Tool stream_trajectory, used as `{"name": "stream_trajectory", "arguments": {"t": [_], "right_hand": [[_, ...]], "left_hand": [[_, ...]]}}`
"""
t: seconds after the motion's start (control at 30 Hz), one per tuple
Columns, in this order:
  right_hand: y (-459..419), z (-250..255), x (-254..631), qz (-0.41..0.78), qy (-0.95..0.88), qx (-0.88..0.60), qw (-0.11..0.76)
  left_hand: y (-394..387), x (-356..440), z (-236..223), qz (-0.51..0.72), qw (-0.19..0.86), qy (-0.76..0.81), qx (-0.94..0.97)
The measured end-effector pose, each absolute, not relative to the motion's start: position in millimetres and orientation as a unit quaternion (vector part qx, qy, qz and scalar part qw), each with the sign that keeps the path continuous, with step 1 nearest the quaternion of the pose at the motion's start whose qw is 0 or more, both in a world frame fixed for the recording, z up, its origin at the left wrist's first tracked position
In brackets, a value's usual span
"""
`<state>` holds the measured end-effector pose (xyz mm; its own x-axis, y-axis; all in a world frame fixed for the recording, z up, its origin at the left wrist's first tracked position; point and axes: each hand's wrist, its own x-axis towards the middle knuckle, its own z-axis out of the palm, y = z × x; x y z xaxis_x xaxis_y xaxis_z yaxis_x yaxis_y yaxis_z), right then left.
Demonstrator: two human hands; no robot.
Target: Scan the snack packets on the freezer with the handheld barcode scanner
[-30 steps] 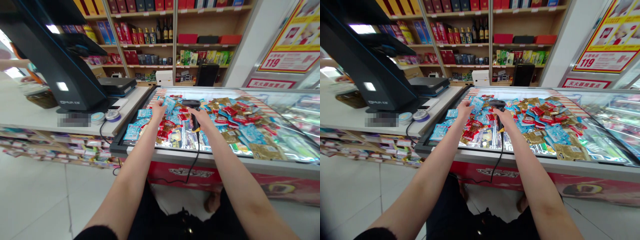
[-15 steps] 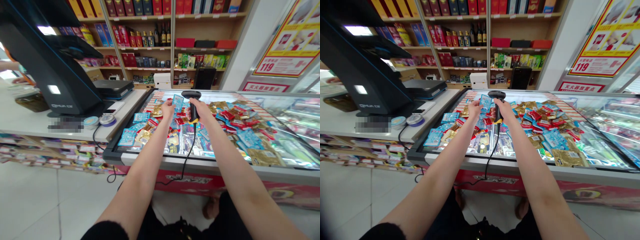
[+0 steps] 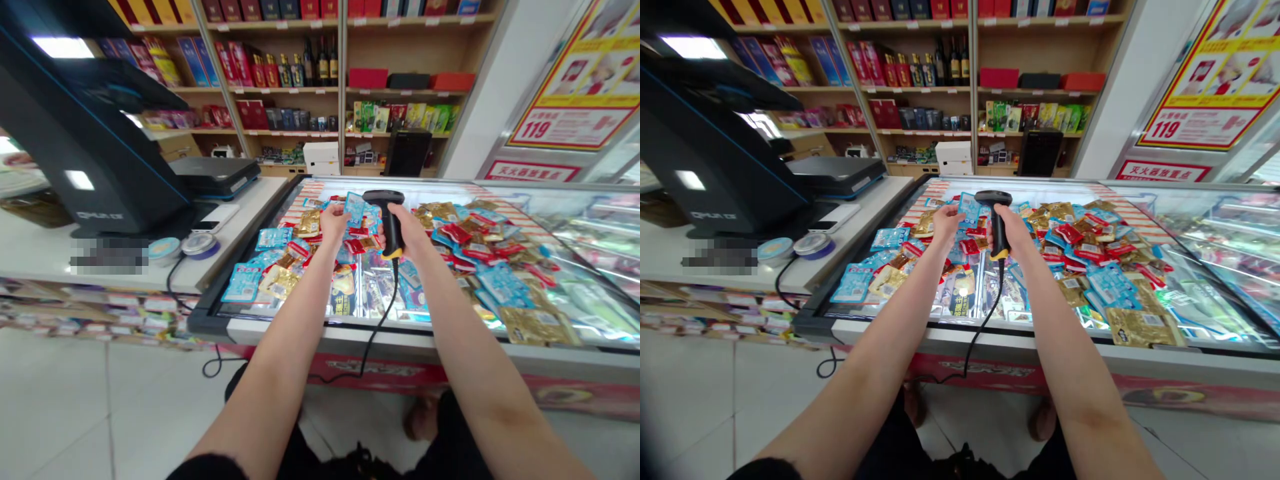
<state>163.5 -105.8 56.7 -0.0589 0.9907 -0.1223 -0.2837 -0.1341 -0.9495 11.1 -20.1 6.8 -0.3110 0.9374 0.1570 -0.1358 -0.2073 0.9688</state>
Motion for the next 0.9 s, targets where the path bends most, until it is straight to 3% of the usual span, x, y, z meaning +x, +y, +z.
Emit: {"name": "stream_trajectory", "arguments": {"t": [0.9], "right_hand": [[-113, 58, 165, 0.612, -0.389, -0.446, 0.524]], "left_hand": [[-17, 14, 1, 0.627, 0.381, 0.498, 0.462]]}}
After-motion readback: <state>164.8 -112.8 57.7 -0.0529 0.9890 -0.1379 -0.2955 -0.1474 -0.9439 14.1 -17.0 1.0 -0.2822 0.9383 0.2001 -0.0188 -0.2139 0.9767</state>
